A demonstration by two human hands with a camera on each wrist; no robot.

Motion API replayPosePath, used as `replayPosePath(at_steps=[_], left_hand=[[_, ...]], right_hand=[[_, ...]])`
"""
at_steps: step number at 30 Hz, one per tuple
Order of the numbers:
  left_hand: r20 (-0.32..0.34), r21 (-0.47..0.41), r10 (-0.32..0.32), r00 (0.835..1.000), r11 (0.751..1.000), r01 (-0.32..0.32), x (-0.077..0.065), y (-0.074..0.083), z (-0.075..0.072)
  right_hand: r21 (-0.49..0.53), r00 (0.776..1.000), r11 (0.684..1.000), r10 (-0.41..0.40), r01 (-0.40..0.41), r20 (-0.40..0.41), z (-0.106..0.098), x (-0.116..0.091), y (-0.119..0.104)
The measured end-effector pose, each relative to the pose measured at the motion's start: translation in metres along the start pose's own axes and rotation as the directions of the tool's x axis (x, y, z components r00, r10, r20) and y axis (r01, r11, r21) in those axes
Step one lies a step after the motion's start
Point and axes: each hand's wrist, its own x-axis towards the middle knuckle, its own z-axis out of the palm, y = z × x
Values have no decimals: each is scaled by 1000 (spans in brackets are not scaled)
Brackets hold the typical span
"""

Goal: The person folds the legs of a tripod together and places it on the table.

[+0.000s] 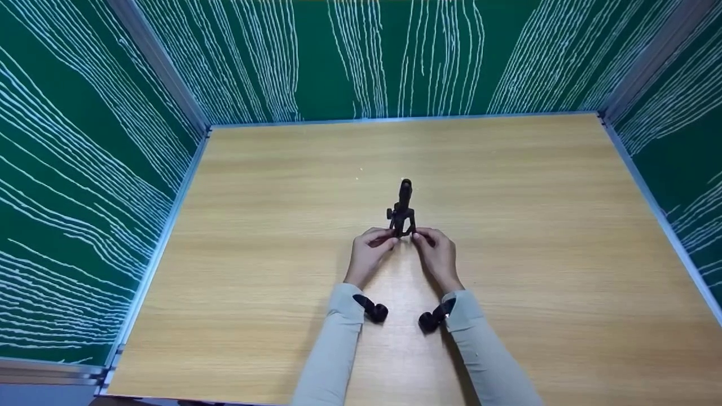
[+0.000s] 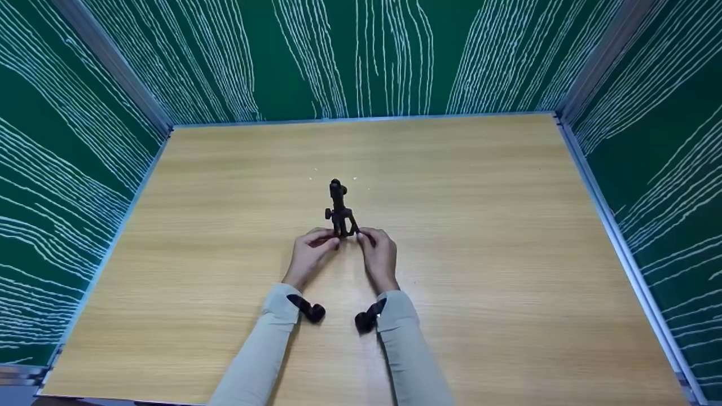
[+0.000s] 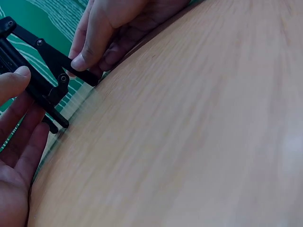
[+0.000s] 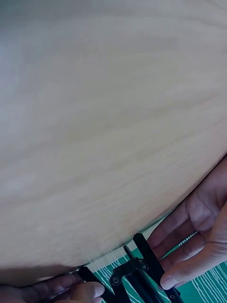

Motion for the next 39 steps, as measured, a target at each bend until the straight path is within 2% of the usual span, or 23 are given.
replayPosePath(at_steps=[10, 18, 25, 32, 39], left_hand=[[-7, -9, -19, 1000, 1000, 19, -1, 1, 1], [-13, 105, 22, 1000, 994, -20, -2, 4, 0], [-15, 73, -20, 1000, 997, 21, -2, 1, -1], [-14, 69, -8, 1000, 998, 9, -2, 0, -1], [-17, 50, -39, 999, 998, 39, -3, 3, 0]], right_hand=[[5, 999, 999, -34, 34, -26, 0, 0, 2], [-2, 998, 999, -52, 52, -44, 1, 1, 3], [-16, 998, 999, -41, 41, -43, 2, 0, 3], [-7, 998, 999, -43, 43, -45, 3, -1, 3], [12, 999, 1000, -24, 25, -38, 3, -1, 1]])
